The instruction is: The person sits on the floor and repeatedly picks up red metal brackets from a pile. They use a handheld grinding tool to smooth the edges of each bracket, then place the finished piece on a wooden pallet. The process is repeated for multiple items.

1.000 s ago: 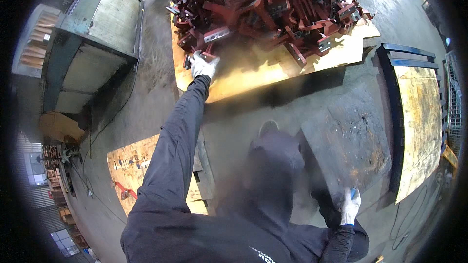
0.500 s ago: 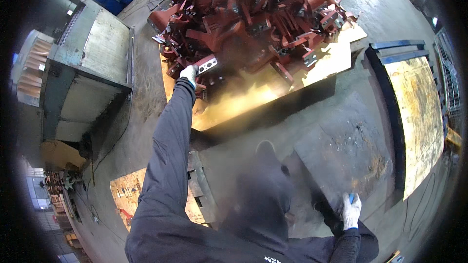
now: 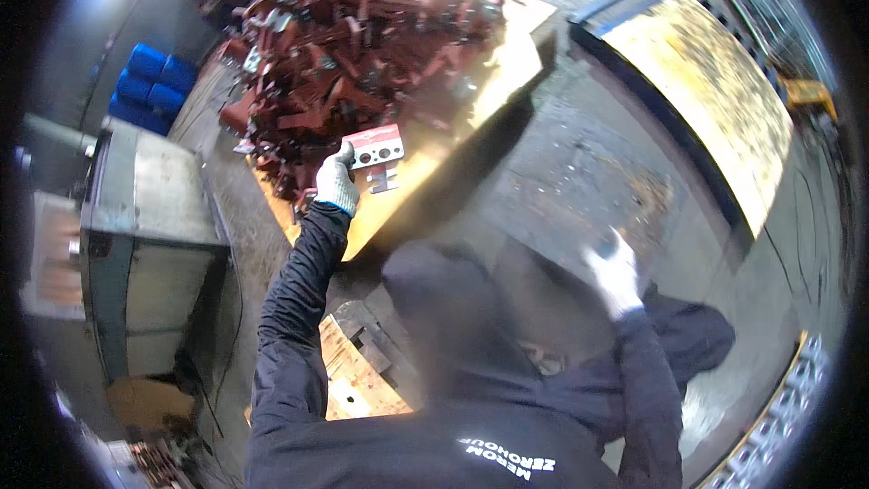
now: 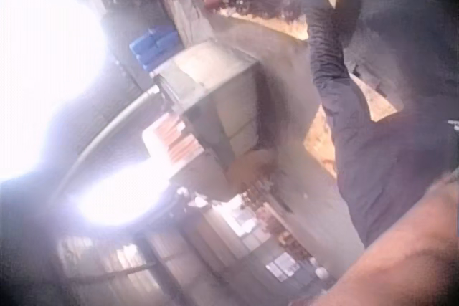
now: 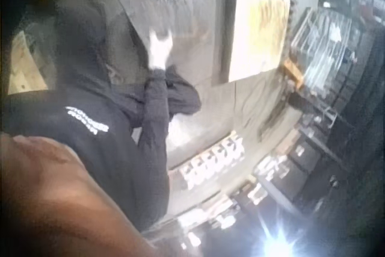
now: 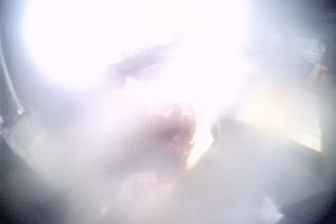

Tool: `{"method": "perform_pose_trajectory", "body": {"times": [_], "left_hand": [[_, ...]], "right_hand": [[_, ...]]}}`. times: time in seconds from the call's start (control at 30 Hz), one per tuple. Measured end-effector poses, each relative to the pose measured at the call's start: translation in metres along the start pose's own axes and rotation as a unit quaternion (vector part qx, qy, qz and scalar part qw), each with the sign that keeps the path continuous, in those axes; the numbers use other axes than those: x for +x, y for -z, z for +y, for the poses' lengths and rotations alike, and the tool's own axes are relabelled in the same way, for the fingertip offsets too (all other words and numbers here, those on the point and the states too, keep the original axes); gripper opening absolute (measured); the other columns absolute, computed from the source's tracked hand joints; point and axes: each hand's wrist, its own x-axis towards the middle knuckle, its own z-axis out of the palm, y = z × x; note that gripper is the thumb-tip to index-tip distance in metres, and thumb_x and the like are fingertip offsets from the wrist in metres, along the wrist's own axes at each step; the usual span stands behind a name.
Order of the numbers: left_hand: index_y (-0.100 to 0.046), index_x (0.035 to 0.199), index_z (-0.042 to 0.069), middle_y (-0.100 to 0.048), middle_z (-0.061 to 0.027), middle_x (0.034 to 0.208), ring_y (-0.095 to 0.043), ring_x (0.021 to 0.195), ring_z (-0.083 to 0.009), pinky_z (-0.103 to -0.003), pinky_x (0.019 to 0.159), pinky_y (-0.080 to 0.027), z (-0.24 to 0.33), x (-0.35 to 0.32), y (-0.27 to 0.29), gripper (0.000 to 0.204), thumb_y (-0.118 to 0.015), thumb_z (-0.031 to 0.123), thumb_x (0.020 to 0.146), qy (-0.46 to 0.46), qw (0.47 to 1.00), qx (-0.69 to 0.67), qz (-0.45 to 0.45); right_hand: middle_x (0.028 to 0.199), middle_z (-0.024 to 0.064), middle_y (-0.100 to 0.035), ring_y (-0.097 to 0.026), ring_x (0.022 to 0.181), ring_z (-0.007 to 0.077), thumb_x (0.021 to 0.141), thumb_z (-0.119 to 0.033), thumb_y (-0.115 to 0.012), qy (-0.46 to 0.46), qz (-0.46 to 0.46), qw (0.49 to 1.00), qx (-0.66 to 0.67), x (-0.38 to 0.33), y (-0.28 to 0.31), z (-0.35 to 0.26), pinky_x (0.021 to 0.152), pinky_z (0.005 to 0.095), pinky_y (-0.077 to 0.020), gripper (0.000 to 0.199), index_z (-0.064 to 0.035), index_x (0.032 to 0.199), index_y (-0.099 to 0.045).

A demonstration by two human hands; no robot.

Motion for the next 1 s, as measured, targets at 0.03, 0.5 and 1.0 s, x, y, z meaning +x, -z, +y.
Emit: {"method": "perform_pose_trajectory", "body": {"times": [0.03, 0.5, 1.0], "left_hand": [[-0.062, 0.099, 0.003, -0.062, -0.0078, 0.090, -0.057, 0.079, -0.0205, -0.035, 0.073, -0.049, 0.001, -0.030, -0.029, 0.029, -0.054, 0.032, 0.097, 0.013, 1.000, 0.011, 0.009], [-0.052, 0.119, -0.010, -0.062, -0.0179, 0.107, -0.060, 0.102, -0.0248, -0.035, 0.090, -0.046, -0.152, -0.270, -0.190, 0.053, -0.051, 0.038, 0.095, 0.322, 0.903, -0.115, -0.259], [-0.047, 0.124, 0.004, -0.051, -0.0112, 0.120, -0.050, 0.109, -0.0211, -0.037, 0.093, -0.043, -0.267, -0.238, -0.199, 0.041, -0.052, 0.030, 0.094, 0.172, 0.906, -0.004, -0.387]], "right_hand": [[0.105, 0.0134, -0.065, -0.064, 0.083, 0.0160, 0.081, -0.018, -0.070, -0.094, -0.049, 0.985, 0.134, -0.008, -0.002, -0.061, 0.067, 0.0285, -0.0525, 0.049, 0.0077, 0.120, -0.055], [0.073, 0.0042, -0.067, -0.057, 0.052, 0.0081, 0.078, -0.013, -0.073, -0.170, -0.085, 0.935, 0.301, -0.031, 0.060, -0.057, 0.044, 0.0217, -0.0429, 0.023, -0.0004, 0.096, -0.065], [0.095, 0.0119, -0.069, -0.064, 0.084, 0.0182, 0.094, -0.033, -0.056, -0.049, -0.126, 0.989, -0.054, -0.025, 0.101, 0.008, 0.073, 0.0304, -0.0496, 0.039, -0.0021, 0.119, -0.054]]}}
